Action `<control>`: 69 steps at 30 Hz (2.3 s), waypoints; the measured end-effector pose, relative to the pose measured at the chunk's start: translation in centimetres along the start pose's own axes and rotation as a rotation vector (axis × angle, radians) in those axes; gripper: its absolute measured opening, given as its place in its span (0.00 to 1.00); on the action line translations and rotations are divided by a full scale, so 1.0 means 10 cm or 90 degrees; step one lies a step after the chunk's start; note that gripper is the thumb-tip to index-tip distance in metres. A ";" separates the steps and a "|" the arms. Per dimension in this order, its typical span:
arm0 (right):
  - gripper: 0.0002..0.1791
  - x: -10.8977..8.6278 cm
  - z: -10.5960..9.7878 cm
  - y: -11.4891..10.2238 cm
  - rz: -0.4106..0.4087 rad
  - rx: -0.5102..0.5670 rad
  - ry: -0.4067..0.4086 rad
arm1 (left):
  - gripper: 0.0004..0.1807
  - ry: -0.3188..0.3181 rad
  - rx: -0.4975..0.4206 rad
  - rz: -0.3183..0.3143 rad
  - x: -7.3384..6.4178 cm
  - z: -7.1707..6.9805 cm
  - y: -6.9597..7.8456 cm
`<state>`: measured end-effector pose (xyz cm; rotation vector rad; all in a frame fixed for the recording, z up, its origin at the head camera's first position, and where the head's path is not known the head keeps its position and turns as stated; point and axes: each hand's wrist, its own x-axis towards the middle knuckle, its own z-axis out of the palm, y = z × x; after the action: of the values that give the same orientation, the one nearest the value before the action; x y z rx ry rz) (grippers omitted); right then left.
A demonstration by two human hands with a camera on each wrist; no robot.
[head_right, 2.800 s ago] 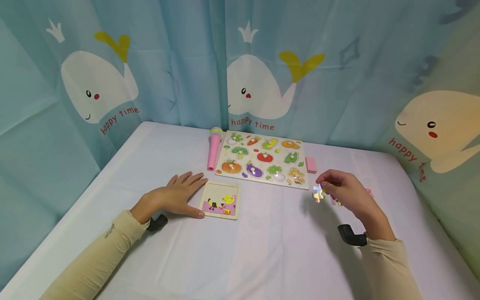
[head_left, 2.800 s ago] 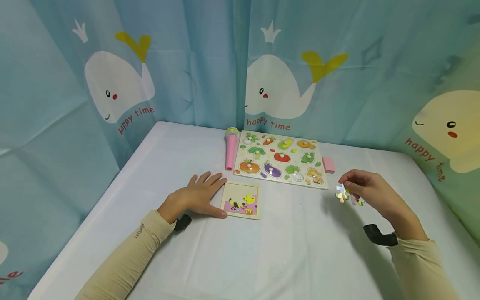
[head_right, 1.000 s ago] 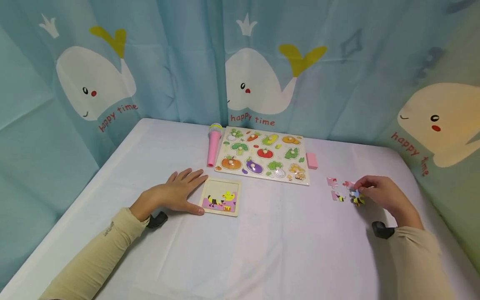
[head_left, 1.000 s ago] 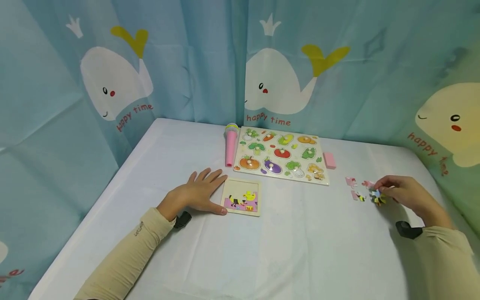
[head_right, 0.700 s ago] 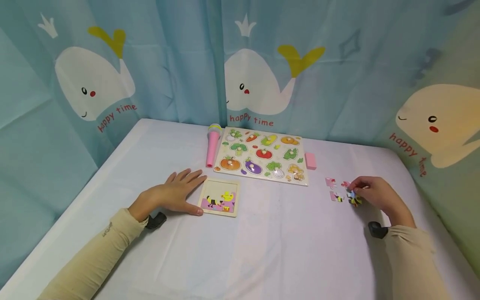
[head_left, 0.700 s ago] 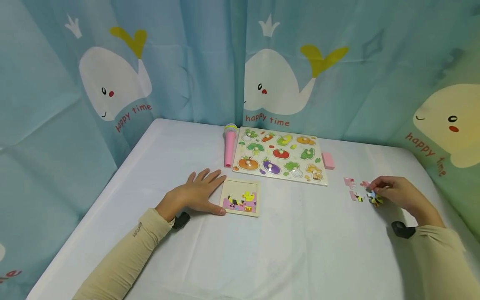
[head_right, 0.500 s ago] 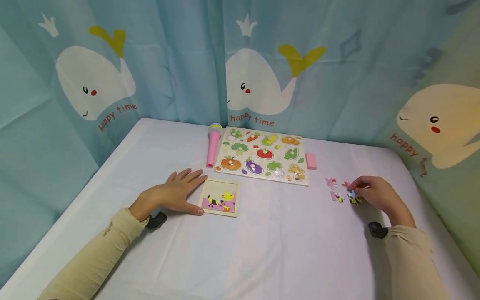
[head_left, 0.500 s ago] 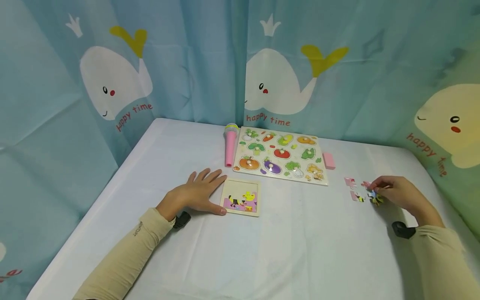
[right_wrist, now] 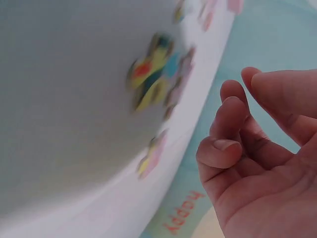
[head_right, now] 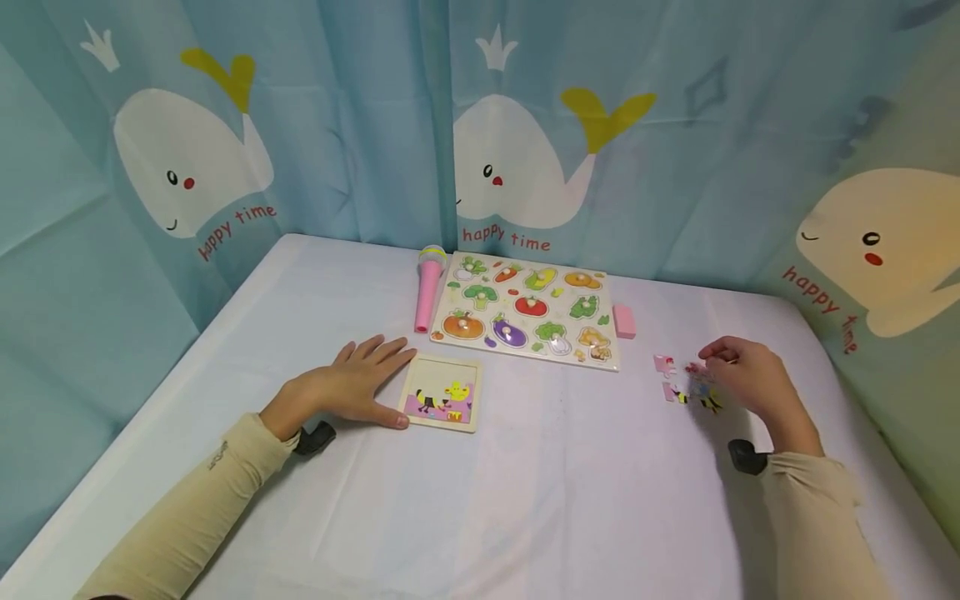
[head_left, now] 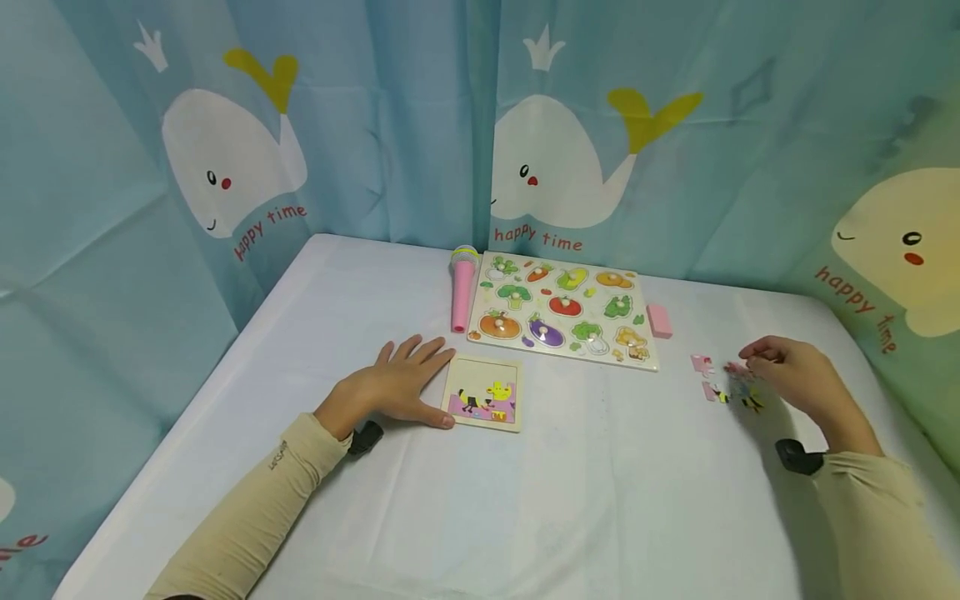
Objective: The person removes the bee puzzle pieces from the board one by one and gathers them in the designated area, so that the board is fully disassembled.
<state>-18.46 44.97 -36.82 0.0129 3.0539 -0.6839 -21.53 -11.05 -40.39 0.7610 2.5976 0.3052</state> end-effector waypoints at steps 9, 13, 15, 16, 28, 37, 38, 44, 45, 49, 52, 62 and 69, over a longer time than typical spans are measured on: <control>0.15 0.01 0.13 -0.42 -0.057 0.020 0.030 | 0.64 0.002 -0.004 0.004 -0.01 0.00 0.00; 0.16 0.02 0.16 -0.62 -0.075 0.018 0.030 | 0.64 0.000 -0.002 0.002 -0.01 -0.01 0.00; 0.16 0.04 0.19 -0.70 -0.090 0.016 0.030 | 0.64 0.000 -0.001 0.002 -0.01 -0.02 0.00; 0.16 0.04 0.20 -0.74 -0.098 0.017 0.030 | 0.64 0.000 -0.001 0.001 -0.01 -0.02 0.00; 0.12 0.03 0.42 -1.17 -0.189 0.032 0.032 | 0.64 -0.003 0.007 -0.002 0.00 -0.01 0.00; 0.07 0.02 0.53 -1.48 -0.242 0.043 0.021 | 0.64 -0.001 0.008 -0.001 0.00 -0.01 0.01; 0.07 0.03 0.55 -1.51 -0.247 0.046 0.017 | 0.64 -0.001 0.007 -0.002 0.00 -0.01 0.01; 0.07 0.06 0.67 -1.68 -0.280 0.061 -0.013 | 0.63 -0.005 0.004 -0.001 0.00 0.00 0.02; 0.07 0.06 0.68 -1.71 -0.282 0.064 -0.018 | 0.63 -0.005 0.003 0.000 0.00 0.00 0.02; 0.06 0.07 0.75 -1.83 -0.291 0.069 -0.036 | 0.63 -0.005 0.002 0.001 0.00 0.00 0.02; 0.06 0.07 0.80 -1.92 -0.304 0.072 -0.042 | 0.63 -0.005 0.001 -0.004 -0.01 -0.01 0.02; 0.06 0.06 0.98 -2.12 -0.339 0.069 -0.077 | 0.63 -0.001 -0.001 -0.001 -0.01 0.02 0.03; 0.09 0.04 1.08 -2.25 -0.372 0.081 -0.102 | 0.63 0.001 0.000 0.000 -0.01 0.00 0.03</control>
<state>-19.04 20.04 -36.98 -0.9113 2.8438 -0.8409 -21.29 -10.90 -40.24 0.7610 2.5990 0.3062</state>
